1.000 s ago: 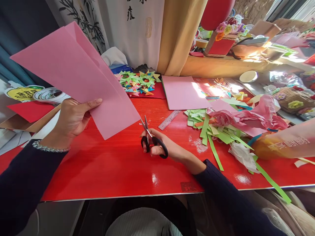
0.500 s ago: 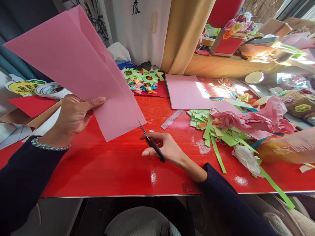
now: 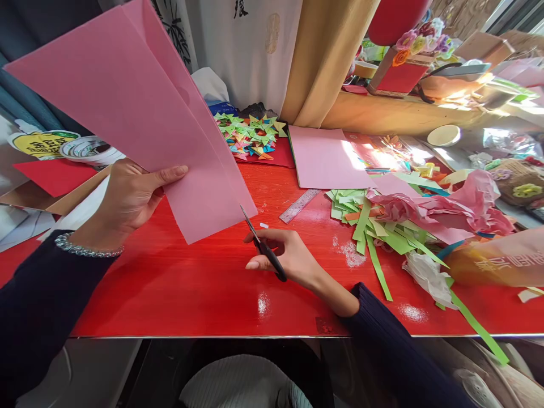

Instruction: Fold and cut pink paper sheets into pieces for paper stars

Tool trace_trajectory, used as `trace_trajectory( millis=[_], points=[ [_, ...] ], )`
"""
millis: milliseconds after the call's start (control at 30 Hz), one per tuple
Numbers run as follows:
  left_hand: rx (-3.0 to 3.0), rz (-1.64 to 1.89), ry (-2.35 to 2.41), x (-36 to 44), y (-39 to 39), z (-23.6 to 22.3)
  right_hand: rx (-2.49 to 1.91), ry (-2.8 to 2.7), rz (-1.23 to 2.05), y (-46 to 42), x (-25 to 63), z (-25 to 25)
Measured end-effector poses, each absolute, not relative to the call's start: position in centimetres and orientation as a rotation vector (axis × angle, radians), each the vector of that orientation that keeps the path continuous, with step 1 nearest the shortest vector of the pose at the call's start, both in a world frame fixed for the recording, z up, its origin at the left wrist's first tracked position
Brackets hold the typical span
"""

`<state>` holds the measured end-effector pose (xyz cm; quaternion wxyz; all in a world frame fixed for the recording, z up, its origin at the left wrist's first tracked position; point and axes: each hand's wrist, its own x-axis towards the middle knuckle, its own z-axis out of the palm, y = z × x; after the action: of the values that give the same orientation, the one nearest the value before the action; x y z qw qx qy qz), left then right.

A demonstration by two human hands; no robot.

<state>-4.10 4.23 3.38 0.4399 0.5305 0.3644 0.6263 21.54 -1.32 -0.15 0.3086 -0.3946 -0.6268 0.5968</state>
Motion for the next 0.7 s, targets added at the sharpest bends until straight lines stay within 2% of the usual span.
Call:
trace_trajectory(
  millis=[700],
  points=[
    [1.356, 1.545, 0.816, -4.1, 4.31, 3.37, -1.106, -1.656, 1.567, -1.46, 21.43, 0.04]
  ],
)
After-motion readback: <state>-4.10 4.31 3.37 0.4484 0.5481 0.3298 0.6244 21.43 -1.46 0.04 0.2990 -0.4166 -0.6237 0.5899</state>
